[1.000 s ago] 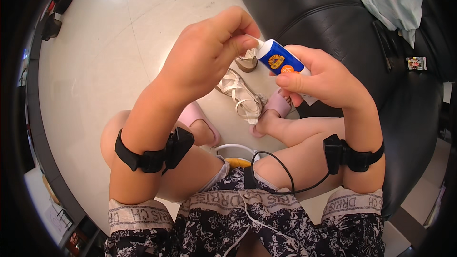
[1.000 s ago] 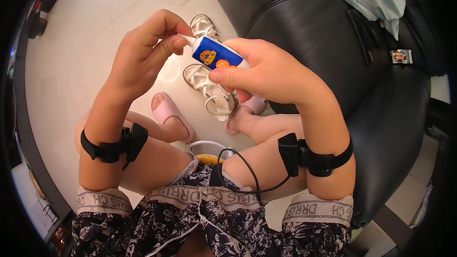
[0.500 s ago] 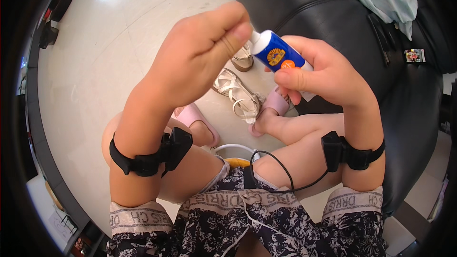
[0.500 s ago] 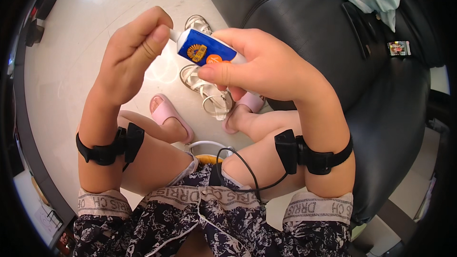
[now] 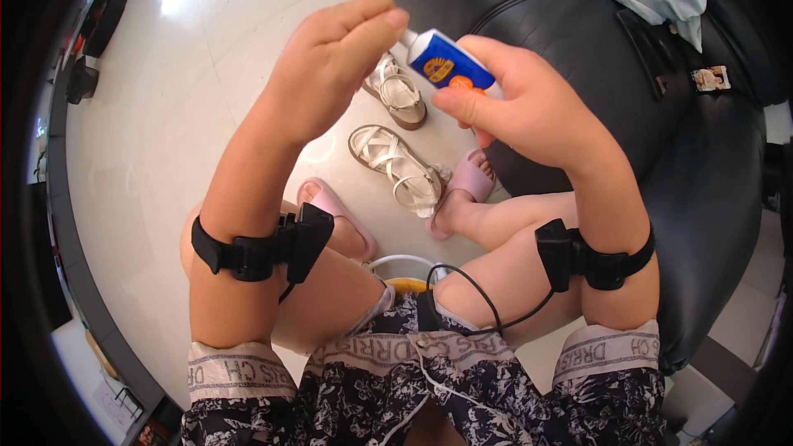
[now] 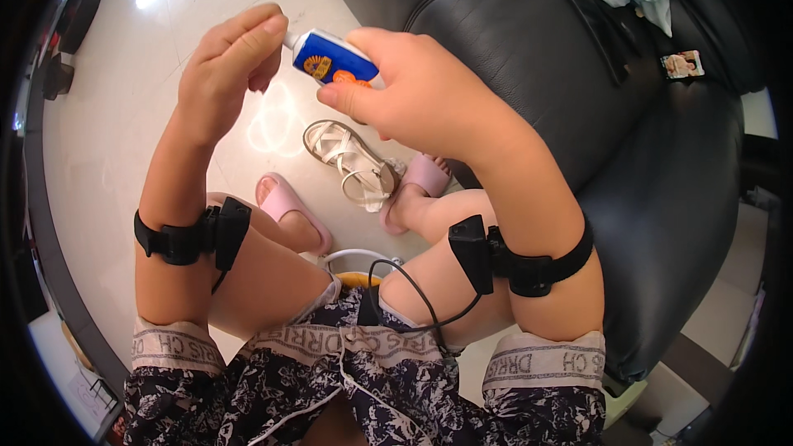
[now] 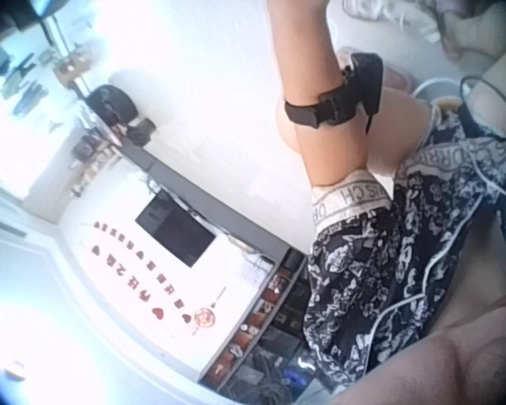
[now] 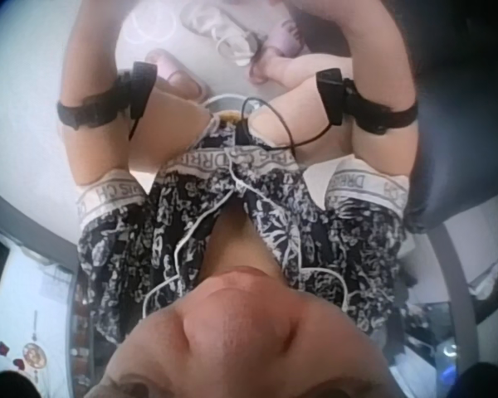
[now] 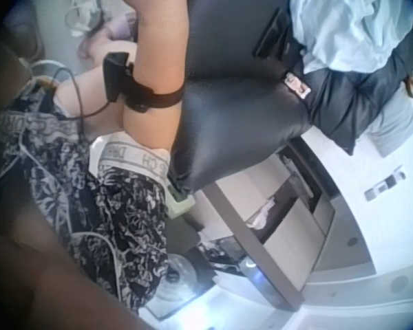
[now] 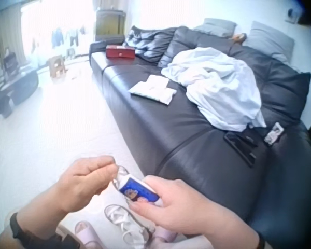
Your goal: Applying adhesive from a tube to the sole of a platform sandal to repair it.
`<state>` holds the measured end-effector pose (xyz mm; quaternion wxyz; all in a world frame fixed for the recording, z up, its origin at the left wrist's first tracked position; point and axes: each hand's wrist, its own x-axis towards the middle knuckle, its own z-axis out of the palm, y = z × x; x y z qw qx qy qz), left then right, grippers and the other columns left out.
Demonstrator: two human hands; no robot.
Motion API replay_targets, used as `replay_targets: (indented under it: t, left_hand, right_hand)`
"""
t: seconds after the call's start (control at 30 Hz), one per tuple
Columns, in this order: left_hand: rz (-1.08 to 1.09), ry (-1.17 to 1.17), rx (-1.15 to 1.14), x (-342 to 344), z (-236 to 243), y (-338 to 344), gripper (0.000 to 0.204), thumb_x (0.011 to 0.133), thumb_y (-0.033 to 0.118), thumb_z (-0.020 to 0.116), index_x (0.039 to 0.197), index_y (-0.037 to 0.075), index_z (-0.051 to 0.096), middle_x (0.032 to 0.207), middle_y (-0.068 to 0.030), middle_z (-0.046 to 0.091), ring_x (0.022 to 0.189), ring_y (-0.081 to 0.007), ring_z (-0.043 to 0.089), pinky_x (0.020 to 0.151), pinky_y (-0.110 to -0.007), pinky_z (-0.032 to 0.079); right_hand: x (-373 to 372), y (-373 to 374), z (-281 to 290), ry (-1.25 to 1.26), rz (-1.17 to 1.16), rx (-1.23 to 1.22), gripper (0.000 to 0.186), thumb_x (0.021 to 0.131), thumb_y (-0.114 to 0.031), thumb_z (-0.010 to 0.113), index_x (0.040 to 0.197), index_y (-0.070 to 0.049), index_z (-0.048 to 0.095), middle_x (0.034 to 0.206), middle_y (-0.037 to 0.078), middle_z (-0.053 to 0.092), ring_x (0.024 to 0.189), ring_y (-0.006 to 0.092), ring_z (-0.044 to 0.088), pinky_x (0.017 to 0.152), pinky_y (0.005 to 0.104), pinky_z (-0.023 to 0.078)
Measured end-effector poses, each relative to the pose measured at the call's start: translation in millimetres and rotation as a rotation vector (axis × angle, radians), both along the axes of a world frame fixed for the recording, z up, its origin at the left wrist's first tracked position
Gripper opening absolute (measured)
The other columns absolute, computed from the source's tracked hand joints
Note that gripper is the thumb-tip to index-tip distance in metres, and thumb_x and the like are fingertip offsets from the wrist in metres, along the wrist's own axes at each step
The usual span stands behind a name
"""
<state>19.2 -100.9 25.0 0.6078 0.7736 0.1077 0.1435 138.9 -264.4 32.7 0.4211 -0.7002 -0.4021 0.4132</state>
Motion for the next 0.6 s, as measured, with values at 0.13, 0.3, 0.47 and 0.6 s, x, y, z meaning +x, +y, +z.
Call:
replay_targets:
  t: [0.13, 0.3, 0.47, 0.6]
  left_hand:
    - [0.017, 0.072, -0.081, 1.8, -8.4, -1.9, 0.033, 0.094, 0.027, 0.046, 0.068, 0.007, 0.048, 0.055, 0.0028, 0.039, 0.051, -0.0066, 0.035, 0.048, -0.022, 0.030]
    - [-0.036, 0.252, -0.011, -0.7, -11.5, 7.7, 0.041, 0.095, 0.037, 0.046, 0.067, 0.007, 0.047, 0.057, 0.0026, 0.040, 0.054, -0.0076, 0.037, 0.051, -0.022, 0.033]
    - [-0.044, 0.083, 0.037, -0.6, -18.6, 2.7, 0.041, 0.095, 0.039, 0.046, 0.072, 0.006, 0.049, 0.065, 0.0024, 0.044, 0.063, -0.0080, 0.040, 0.057, -0.023, 0.035]
    - [-0.047, 0.160, 0.228, -4.2, -15.0, 6.3, 0.040, 0.095, 0.039, 0.046, 0.074, 0.005, 0.050, 0.066, 0.0023, 0.043, 0.064, -0.0078, 0.038, 0.058, -0.023, 0.034]
  right_hand:
    - [2.8, -1.1, -2.9, -0.232, 0.025, -0.018, 0.031, 0.080, -0.029, 0.065, 0.092, -0.001, 0.058, 0.068, 0.014, 0.060, 0.059, 0.0238, 0.057, 0.058, 0.0329, 0.045]
    - [3.2, -3.2, -1.1, -0.277, 0.079, -0.077, 0.032, 0.080, -0.031, 0.064, 0.092, -0.002, 0.058, 0.074, 0.018, 0.063, 0.067, 0.0299, 0.061, 0.062, 0.0356, 0.046]
    - [1.4, -0.5, 2.0, -0.289, 0.069, -0.123, 0.033, 0.080, -0.032, 0.064, 0.092, -0.002, 0.058, 0.076, 0.018, 0.063, 0.068, 0.0319, 0.061, 0.063, 0.0361, 0.047]
    - [-0.3, 1.9, -1.2, -0.282, 0.071, -0.108, 0.034, 0.080, -0.033, 0.065, 0.091, -0.002, 0.057, 0.076, 0.019, 0.063, 0.068, 0.0330, 0.061, 0.063, 0.0365, 0.047]
